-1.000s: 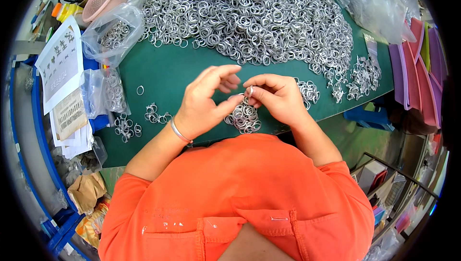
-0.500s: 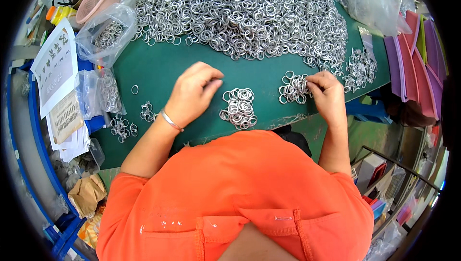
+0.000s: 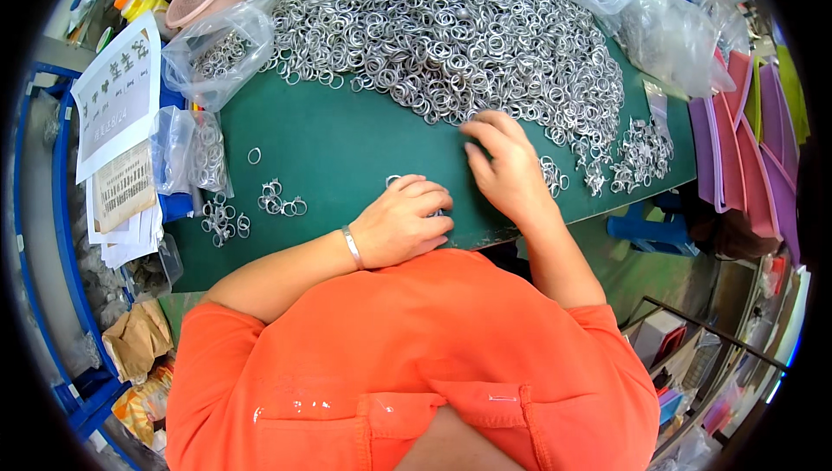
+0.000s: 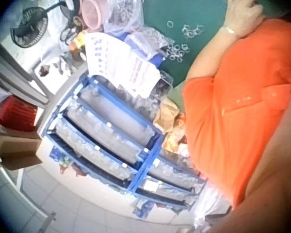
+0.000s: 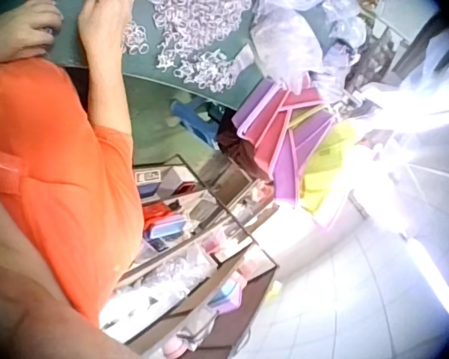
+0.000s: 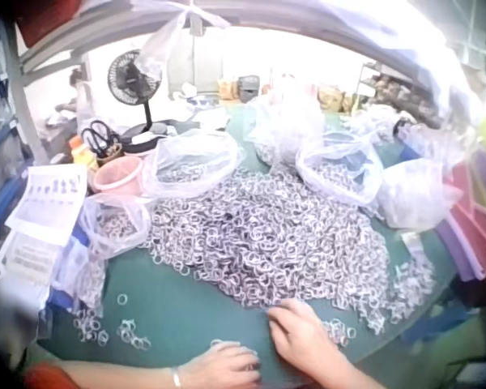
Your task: The person sorts through a large pile of small metal rings on a table, picking them up and moving them into smaller groups by hand.
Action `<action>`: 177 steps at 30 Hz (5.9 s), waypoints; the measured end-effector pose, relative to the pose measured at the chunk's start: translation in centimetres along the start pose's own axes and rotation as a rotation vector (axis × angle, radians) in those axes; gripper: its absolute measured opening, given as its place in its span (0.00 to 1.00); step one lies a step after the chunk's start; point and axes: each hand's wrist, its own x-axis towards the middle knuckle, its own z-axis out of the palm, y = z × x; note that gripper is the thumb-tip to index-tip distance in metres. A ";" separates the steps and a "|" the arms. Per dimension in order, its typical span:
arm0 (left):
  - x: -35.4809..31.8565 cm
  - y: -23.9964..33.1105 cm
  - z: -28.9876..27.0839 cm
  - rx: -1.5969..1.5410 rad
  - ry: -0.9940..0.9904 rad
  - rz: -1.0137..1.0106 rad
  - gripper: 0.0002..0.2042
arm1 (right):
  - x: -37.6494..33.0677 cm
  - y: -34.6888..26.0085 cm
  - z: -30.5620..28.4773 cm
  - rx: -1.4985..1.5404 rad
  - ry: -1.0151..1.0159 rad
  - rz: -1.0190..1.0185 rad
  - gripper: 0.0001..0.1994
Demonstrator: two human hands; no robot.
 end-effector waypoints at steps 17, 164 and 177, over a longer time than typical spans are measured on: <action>2.9 -4.0 -3.4 0.184 0.457 -0.387 0.10 | 0.2 -0.7 3.1 0.076 -0.077 -0.122 0.17; 3.0 -1.0 -4.0 -0.609 0.398 -0.559 0.06 | -1.0 -1.8 0.3 0.570 -0.055 0.090 0.04; 1.9 -0.5 -4.7 -0.502 0.415 -0.460 0.04 | -1.0 -2.2 -0.1 0.507 -0.083 0.036 0.05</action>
